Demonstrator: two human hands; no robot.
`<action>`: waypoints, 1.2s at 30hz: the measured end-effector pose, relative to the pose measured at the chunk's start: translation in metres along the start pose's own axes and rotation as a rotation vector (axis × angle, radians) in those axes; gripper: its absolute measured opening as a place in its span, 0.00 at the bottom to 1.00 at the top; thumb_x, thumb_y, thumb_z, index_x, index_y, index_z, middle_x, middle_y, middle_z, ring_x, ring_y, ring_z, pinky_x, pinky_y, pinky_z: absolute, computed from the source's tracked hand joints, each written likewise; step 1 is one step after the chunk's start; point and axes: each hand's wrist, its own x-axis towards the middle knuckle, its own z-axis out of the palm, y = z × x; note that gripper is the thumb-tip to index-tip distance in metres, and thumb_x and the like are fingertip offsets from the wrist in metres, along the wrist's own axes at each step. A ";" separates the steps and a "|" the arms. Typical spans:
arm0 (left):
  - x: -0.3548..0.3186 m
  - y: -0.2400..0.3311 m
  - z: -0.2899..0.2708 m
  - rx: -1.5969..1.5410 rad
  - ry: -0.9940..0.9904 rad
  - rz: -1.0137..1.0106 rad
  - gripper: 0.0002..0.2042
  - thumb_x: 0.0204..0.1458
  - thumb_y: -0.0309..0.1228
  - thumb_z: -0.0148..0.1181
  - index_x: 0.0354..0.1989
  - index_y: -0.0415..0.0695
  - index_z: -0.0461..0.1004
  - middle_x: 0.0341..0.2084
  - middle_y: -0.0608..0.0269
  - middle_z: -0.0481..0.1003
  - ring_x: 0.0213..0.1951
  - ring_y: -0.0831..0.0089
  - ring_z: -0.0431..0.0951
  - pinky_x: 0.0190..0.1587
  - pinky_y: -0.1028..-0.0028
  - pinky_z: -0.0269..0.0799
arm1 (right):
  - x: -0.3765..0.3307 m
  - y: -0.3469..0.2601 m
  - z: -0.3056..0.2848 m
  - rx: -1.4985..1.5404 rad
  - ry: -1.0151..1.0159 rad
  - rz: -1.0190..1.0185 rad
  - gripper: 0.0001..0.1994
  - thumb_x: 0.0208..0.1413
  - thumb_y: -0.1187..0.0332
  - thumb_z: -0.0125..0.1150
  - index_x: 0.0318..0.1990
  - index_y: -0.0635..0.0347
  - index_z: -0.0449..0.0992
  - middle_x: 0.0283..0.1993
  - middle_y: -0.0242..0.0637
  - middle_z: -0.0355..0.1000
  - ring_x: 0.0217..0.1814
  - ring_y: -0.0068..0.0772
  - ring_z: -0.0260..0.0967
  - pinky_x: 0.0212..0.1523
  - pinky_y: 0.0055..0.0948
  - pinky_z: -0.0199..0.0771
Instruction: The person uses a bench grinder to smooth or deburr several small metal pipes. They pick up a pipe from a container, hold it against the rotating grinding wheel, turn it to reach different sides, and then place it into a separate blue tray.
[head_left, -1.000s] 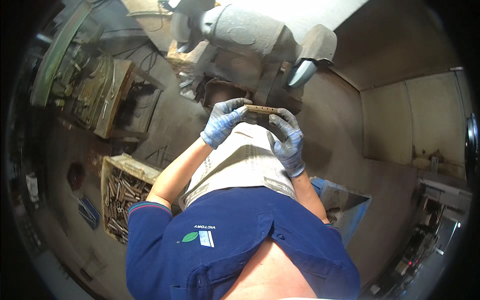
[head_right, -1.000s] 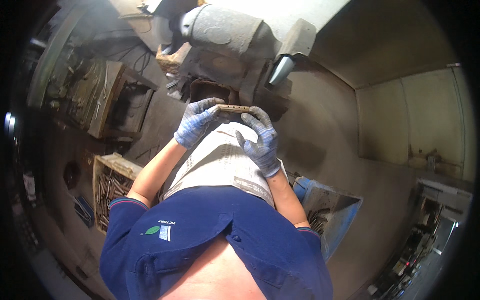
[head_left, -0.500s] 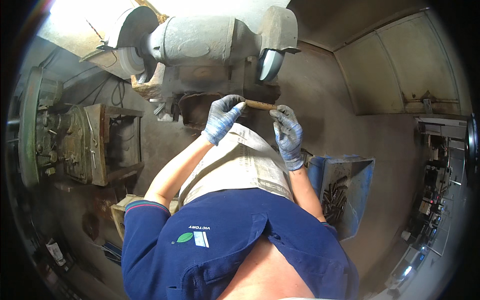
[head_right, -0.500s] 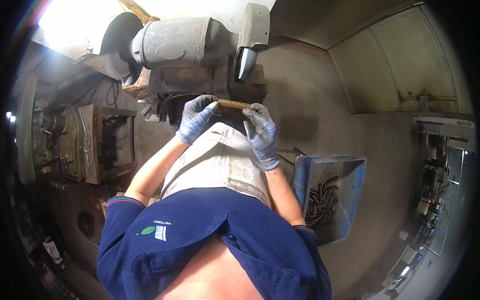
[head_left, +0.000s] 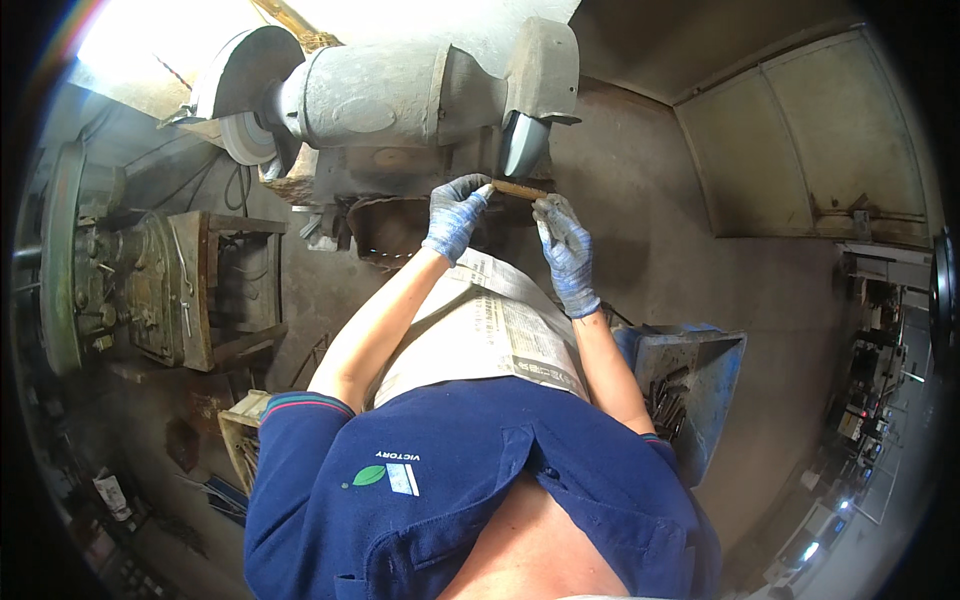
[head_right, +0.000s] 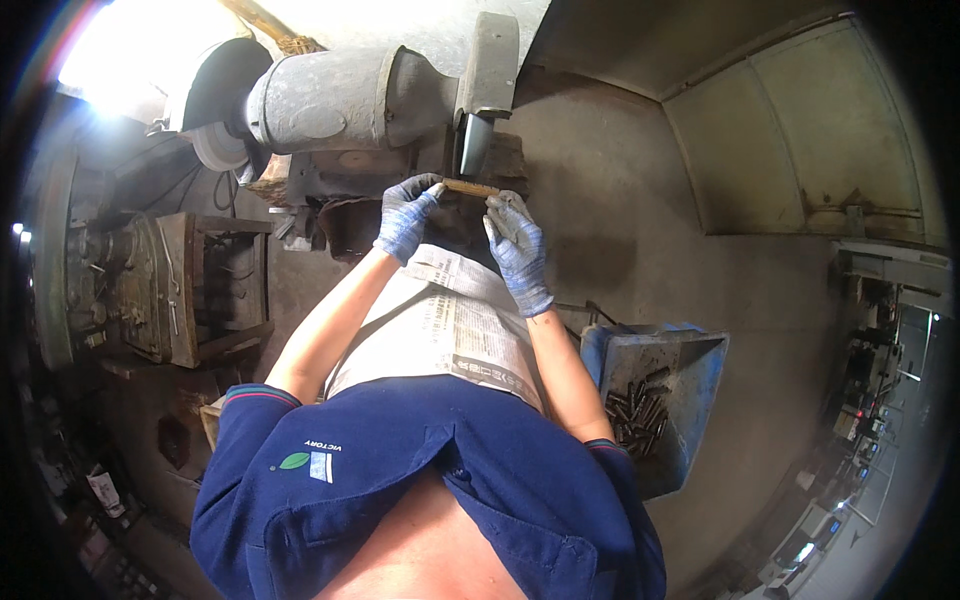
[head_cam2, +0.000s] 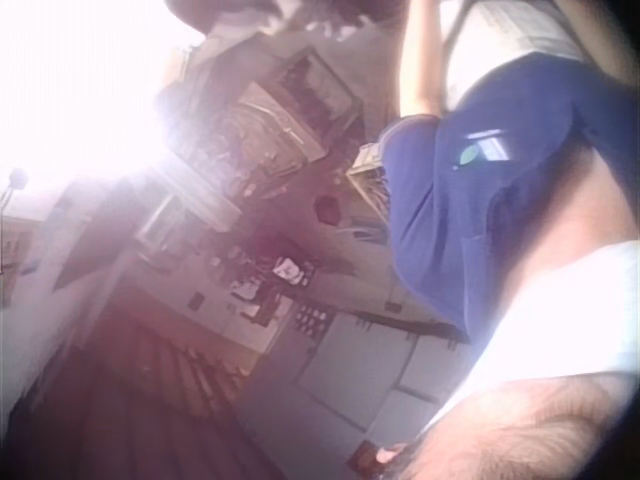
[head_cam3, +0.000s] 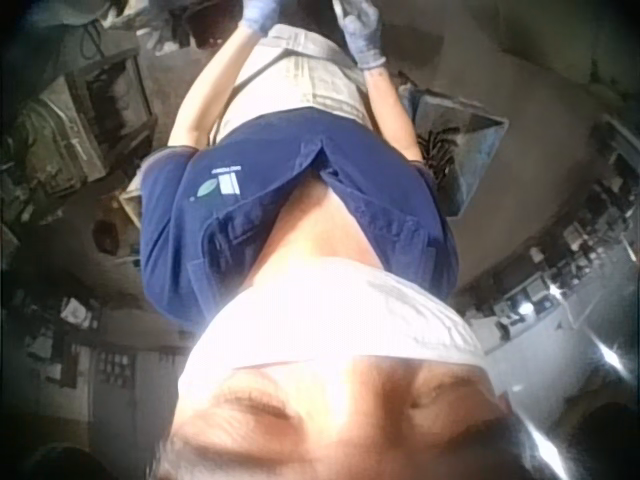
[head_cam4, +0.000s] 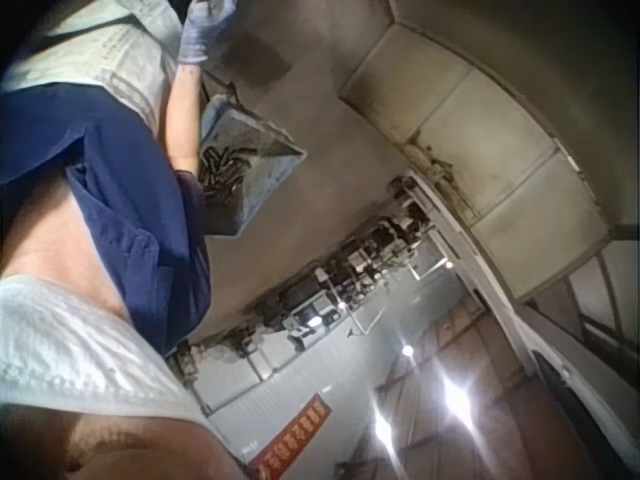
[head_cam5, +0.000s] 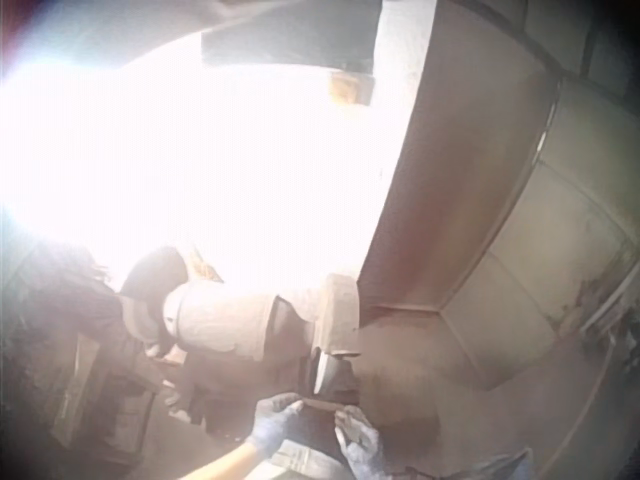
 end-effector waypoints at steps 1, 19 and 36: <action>0.000 -0.005 0.003 -0.068 -0.020 0.007 0.05 0.51 0.22 0.57 0.35 0.36 0.76 0.27 0.65 0.76 0.28 0.81 0.73 0.33 0.79 0.73 | -0.001 0.005 -0.001 0.066 0.011 0.057 0.12 0.49 0.79 0.60 0.43 0.66 0.76 0.46 0.41 0.73 0.54 0.32 0.68 0.54 0.27 0.67; 0.016 0.004 -0.008 0.055 0.126 -0.105 0.04 0.53 0.26 0.56 0.33 0.39 0.76 0.24 0.64 0.77 0.23 0.79 0.75 0.23 0.78 0.73 | 0.013 0.016 0.029 0.374 -0.059 0.271 0.10 0.57 0.77 0.52 0.46 0.67 0.74 0.45 0.37 0.72 0.47 0.27 0.70 0.51 0.26 0.70; 0.022 0.000 0.003 0.076 0.113 -0.130 0.05 0.51 0.21 0.56 0.34 0.32 0.75 0.25 0.60 0.76 0.25 0.75 0.75 0.30 0.77 0.74 | 0.011 0.045 0.019 0.475 -0.095 0.385 0.12 0.58 0.71 0.53 0.47 0.70 0.72 0.47 0.42 0.71 0.49 0.31 0.69 0.55 0.30 0.68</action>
